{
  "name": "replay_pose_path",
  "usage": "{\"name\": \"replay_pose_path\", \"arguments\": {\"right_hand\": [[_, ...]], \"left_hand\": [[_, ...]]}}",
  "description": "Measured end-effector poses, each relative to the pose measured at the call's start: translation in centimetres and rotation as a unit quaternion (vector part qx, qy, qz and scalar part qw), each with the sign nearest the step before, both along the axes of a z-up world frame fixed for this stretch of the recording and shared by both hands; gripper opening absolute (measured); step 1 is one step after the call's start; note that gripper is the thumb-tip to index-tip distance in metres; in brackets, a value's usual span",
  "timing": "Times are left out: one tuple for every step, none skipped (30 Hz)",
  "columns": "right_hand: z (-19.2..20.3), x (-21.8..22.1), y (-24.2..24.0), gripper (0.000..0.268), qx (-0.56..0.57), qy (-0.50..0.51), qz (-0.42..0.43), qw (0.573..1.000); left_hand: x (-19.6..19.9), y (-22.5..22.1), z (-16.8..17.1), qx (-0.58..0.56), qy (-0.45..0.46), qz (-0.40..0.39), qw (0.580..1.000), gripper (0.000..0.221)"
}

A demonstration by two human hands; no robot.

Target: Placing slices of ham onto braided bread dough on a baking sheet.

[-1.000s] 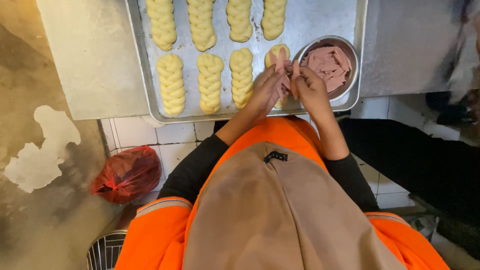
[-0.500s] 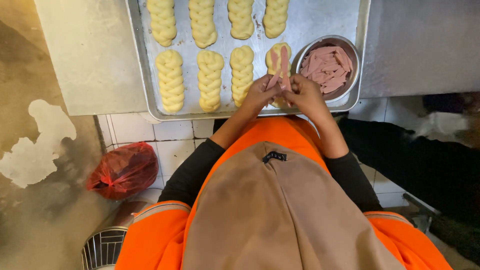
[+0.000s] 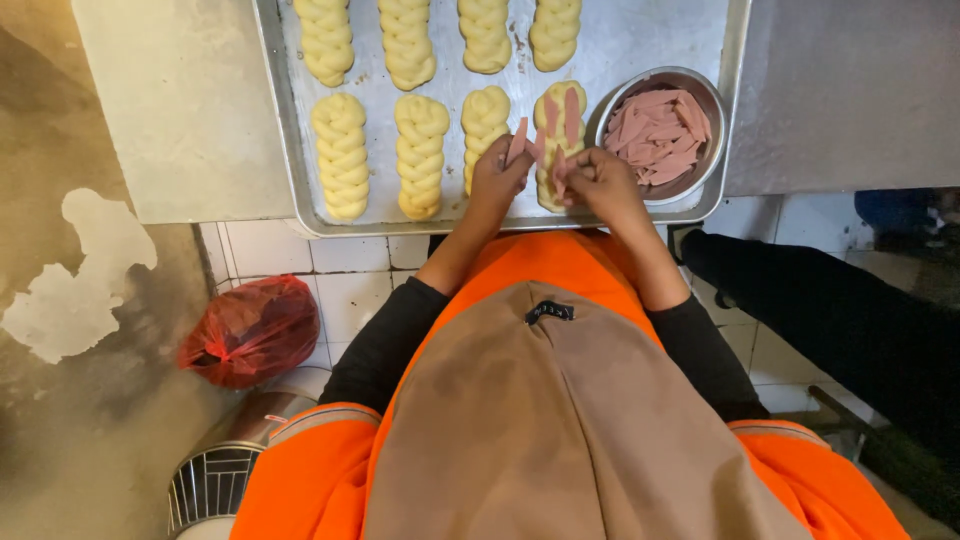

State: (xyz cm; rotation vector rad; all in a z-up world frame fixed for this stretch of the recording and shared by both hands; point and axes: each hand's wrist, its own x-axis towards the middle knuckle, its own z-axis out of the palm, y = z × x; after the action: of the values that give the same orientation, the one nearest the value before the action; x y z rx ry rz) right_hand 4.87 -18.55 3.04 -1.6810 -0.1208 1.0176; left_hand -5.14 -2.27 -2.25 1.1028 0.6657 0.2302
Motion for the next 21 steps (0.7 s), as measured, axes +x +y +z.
{"name": "replay_pose_path", "arguments": {"right_hand": [[-0.4,0.1,0.2,0.02,0.0,0.0,0.0,1.0],[-0.8,0.2,0.2,0.018,-0.019,-0.024,0.004,1.0],[-1.2,0.2,0.3,0.016,-0.039,-0.048,0.009,0.998],[-1.4,0.1,0.6,0.016,-0.039,-0.047,0.009,0.998],[-1.5,0.0,0.9,0.014,-0.086,-0.096,0.038,0.991],[-1.7,0.0,1.3,0.013,-0.133,-0.145,0.067,0.978],[-0.5,-0.4,1.9,0.013,-0.132,-0.145,0.068,0.978],[0.7,-0.8,2.4,0.015,-0.173,-0.181,0.086,0.964],[1.8,-1.2,2.9,0.021,-0.213,-0.217,0.104,0.947],[1.5,-1.1,2.7,0.021,-0.213,-0.217,0.105,0.947],[1.2,-1.0,2.5,0.022,-0.219,-0.222,0.11,0.944],[1.0,-0.9,2.3,0.022,-0.225,-0.227,0.115,0.941],[0.1,-0.7,1.9,0.022,-0.225,-0.227,0.114,0.941],[-0.8,-0.6,1.5,0.02,-0.19,-0.203,0.101,0.955],[-1.6,-0.4,1.2,0.019,-0.154,-0.179,0.088,0.968],[-1.5,-0.4,1.1,0.019,-0.153,-0.178,0.087,0.968],[-1.3,-0.3,1.1,0.022,-0.137,-0.171,0.09,0.972],[-1.2,-0.3,1.0,0.025,-0.121,-0.163,0.093,0.975],[-1.4,-0.4,1.0,0.025,-0.121,-0.163,0.092,0.975],[-1.7,-0.5,1.0,0.028,-0.153,-0.204,0.103,0.961],[-1.9,-0.5,0.9,0.034,-0.184,-0.244,0.115,0.945]], "left_hand": [[0.0,0.3,0.7,0.0,0.0,0.0,1.0,0.013],[-0.1,0.6,1.4,-0.019,0.003,0.006,1.0,0.012],[-0.2,0.8,2.1,-0.039,0.006,0.013,0.999,0.011],[-0.3,0.7,2.0,-0.039,0.007,0.013,0.999,0.011],[-0.4,0.6,1.8,-0.047,0.005,0.012,0.999,0.012],[-0.4,0.6,1.7,-0.055,0.004,0.013,0.998,0.013],[-0.3,0.4,1.2,-0.055,0.004,0.014,0.998,0.013],[-0.3,0.1,0.6,-0.063,0.003,0.015,0.998,0.013],[-0.3,-0.2,0.0,-0.071,0.001,0.017,0.997,0.014],[-0.3,-0.2,0.6,-0.072,0.002,0.017,0.997,0.014],[-0.3,-0.2,1.1,-0.072,0.003,0.012,0.997,0.013],[-0.4,-0.2,1.7,-0.071,0.004,0.006,0.997,0.012],[-0.4,-0.3,1.3,-0.072,0.004,0.006,0.997,0.012],[-0.4,-0.2,1.0,-0.074,0.003,0.012,0.997,0.012],[-0.3,-0.2,0.6,-0.075,0.002,0.018,0.997,0.012],[-0.3,-0.2,0.5,-0.075,0.002,0.018,0.997,0.012],[-0.2,-0.1,0.3,-0.074,0.01,0.026,0.997,0.012],[-0.1,-0.1,0.2,-0.073,0.017,0.033,0.997,0.012],[-0.2,-0.1,-0.1,-0.073,0.018,0.032,0.997,0.012],[-0.1,-0.2,-0.4,-0.075,0.02,0.035,0.996,0.012],[-0.1,-0.2,-0.7,-0.078,0.022,0.037,0.996,0.012]]}}
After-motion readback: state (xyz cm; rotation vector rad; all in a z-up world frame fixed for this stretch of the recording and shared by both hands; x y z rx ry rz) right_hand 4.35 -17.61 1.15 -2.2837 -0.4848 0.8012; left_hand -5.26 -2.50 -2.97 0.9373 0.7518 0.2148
